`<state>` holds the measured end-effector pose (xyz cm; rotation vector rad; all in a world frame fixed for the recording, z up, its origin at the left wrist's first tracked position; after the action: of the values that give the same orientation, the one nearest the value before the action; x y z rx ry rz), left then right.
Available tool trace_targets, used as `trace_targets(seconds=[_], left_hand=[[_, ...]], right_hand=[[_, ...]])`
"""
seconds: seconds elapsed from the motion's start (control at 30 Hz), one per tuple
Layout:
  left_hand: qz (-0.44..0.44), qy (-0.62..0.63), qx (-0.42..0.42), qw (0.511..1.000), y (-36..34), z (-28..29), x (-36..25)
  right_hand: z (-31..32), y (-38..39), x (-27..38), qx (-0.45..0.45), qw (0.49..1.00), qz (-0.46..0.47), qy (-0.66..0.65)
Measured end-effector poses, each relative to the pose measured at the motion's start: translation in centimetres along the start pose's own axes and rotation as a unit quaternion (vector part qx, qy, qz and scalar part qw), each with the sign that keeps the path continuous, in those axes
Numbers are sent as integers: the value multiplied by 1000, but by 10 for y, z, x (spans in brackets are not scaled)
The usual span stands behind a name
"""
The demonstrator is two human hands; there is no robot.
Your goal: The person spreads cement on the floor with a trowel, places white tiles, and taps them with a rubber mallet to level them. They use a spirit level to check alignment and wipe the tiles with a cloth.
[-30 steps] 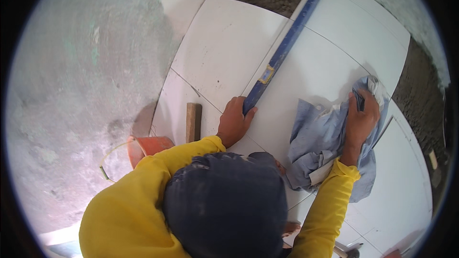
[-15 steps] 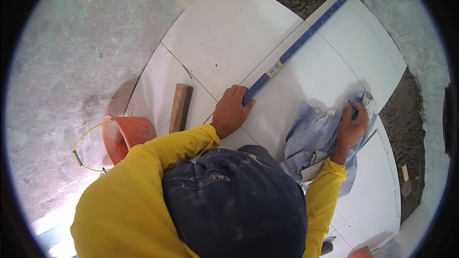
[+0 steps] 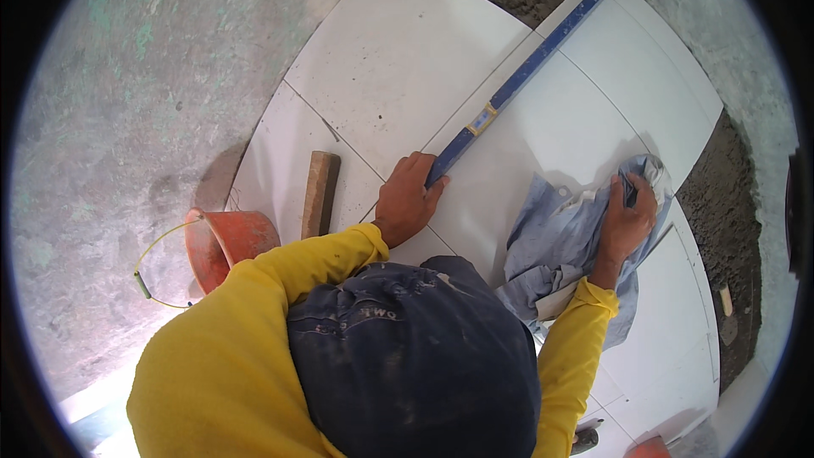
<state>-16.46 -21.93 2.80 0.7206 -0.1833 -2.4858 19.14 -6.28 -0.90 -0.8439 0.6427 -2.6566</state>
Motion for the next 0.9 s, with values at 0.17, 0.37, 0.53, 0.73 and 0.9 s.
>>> trace_targets(seconds=[0.17, 0.37, 0.53, 0.73, 0.9], left_hand=[[-4, 6, -8, 1000, 1, 1, 1], [-1, -1, -2, 1000, 0, 2, -2], [-10, -6, -12, 1000, 0, 1, -1], [-1, -13, -9, 1000, 13, -2, 18], [95, -12, 33, 995, 57, 16, 63]], right_hand=[[1, -1, 3, -4, 1000, -1, -1], [0, 0, 1, -1, 1000, -3, 5], [0, 0, -1, 2, 1000, -11, -4], [0, 1, -3, -2, 1000, -5, 24], [0, 2, -1, 4, 1000, -23, -5]])
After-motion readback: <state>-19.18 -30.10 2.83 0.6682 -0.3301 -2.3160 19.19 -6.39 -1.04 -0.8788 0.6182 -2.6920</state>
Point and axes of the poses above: each hand's wrist, its own y-axis away from the middle knuckle, its own z-axis out of the back of the hand, x = y × z, the point moved 6 cm from there along -y, towards the middle knuckle, and after that the axes turned 12 degrees about z, right-handed, at the moved point
